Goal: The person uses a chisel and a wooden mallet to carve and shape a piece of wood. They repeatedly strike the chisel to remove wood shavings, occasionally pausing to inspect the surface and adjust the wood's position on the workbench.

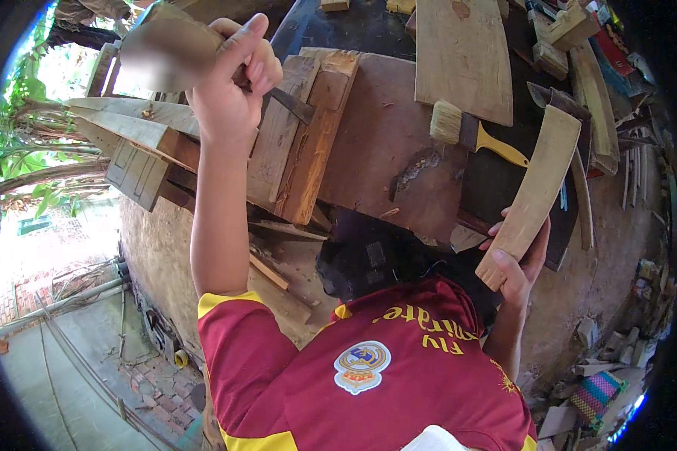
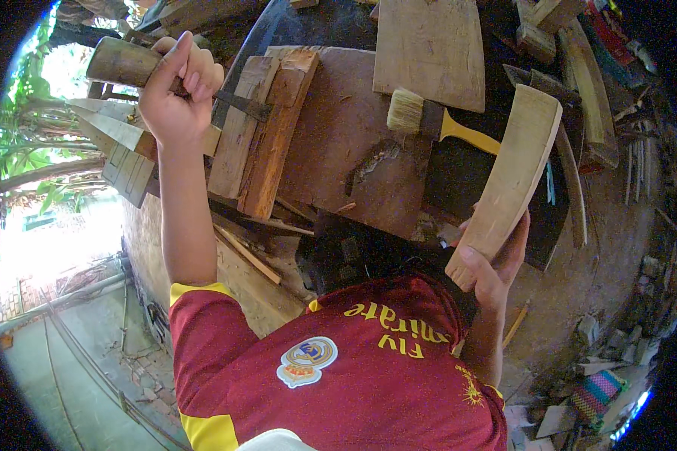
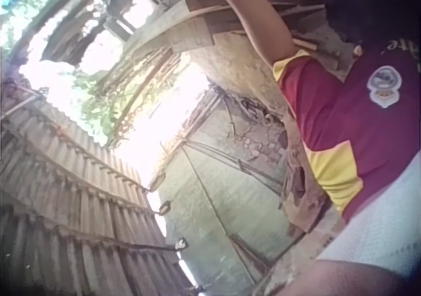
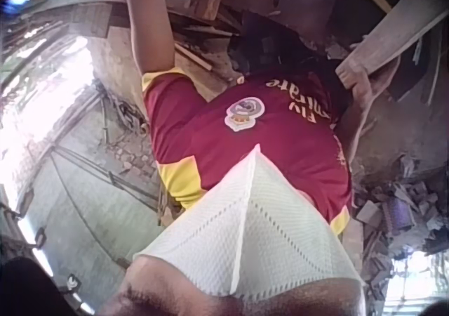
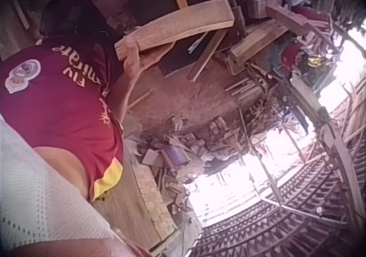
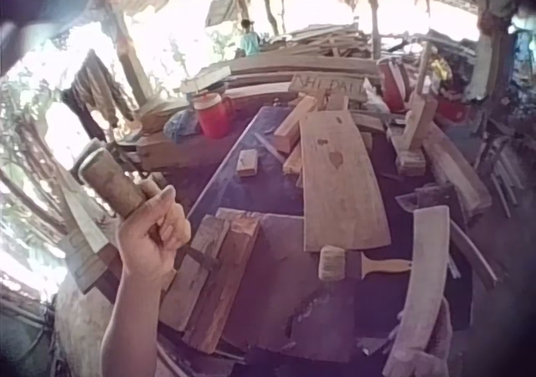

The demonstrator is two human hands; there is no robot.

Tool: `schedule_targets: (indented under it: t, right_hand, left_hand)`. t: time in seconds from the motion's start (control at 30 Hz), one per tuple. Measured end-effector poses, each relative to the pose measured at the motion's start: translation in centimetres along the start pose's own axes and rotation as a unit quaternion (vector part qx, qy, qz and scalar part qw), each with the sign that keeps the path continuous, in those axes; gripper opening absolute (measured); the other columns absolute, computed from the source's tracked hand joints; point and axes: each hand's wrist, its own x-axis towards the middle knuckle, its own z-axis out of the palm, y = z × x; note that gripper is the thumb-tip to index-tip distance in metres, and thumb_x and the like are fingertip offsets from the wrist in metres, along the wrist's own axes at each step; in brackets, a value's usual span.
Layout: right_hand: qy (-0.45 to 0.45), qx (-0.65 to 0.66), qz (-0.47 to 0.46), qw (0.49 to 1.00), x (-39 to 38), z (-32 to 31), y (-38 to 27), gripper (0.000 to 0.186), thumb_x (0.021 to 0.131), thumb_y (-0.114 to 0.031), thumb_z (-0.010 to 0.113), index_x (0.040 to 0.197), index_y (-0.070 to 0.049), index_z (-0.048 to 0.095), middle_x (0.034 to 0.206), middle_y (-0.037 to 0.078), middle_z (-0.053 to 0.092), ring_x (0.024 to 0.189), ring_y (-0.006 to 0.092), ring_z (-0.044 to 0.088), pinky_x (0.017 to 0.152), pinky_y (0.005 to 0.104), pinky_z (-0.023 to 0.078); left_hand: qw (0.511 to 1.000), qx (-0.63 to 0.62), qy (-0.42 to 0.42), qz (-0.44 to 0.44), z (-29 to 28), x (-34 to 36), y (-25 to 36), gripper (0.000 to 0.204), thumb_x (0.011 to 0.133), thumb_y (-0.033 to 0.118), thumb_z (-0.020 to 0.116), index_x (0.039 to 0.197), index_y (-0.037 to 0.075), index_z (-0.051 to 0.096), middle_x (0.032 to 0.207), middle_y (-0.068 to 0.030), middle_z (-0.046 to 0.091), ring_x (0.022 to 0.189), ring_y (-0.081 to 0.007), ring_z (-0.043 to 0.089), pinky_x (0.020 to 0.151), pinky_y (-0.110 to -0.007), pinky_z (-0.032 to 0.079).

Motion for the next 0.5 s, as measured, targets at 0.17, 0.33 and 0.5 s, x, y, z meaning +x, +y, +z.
schedule_targets:
  t: [0.17, 0.33, 0.5]
  right_hand:
    - [-0.003, 0.006, -0.003, 1.0, 0.0, 0.0, 0.0, 0.096, 0.059, -0.013, 0.075, 0.142, -0.005, 0.026, 0.113, 0.015, 0.054, 0.09, 0.0243, 0.062, 0.069, 0.0372, 0.057]
    - [-0.009, 0.005, -0.009, 1.0, 0.1, 0.0, 0.3, 0.096, 0.06, -0.012, 0.075, 0.142, -0.005, 0.026, 0.113, 0.015, 0.054, 0.09, 0.0241, 0.061, 0.069, 0.0372, 0.057]
    - [-0.019, -0.013, -0.014, 1.0, -0.1, 0.3, -0.2, 0.092, 0.062, -0.012, 0.069, 0.142, -0.003, 0.026, 0.115, 0.015, 0.052, 0.09, 0.023, 0.06, 0.069, 0.0349, 0.056]
  left_hand:
    - [0.997, -0.071, 0.002, 0.009, -0.5, 0.2, -0.4, 0.023, 0.084, 0.005, 0.064, 0.067, 0.005, 0.049, 0.053, -0.0028, 0.04, 0.043, -0.0115, 0.036, 0.043, -0.026, 0.026]
    - [0.997, -0.003, -0.016, 0.071, -0.1, 0.6, -0.6, 0.014, 0.084, 0.002, 0.062, 0.072, 0.003, 0.054, 0.056, -0.0056, 0.048, 0.045, -0.014, 0.044, 0.045, -0.027, 0.034]
    - [0.997, -0.019, -0.07, 0.019, 0.1, 1.0, -0.4, 0.019, 0.091, 0.01, 0.055, 0.073, 0.006, 0.047, 0.053, -0.0003, 0.038, 0.045, -0.0122, 0.034, 0.046, -0.028, 0.028]
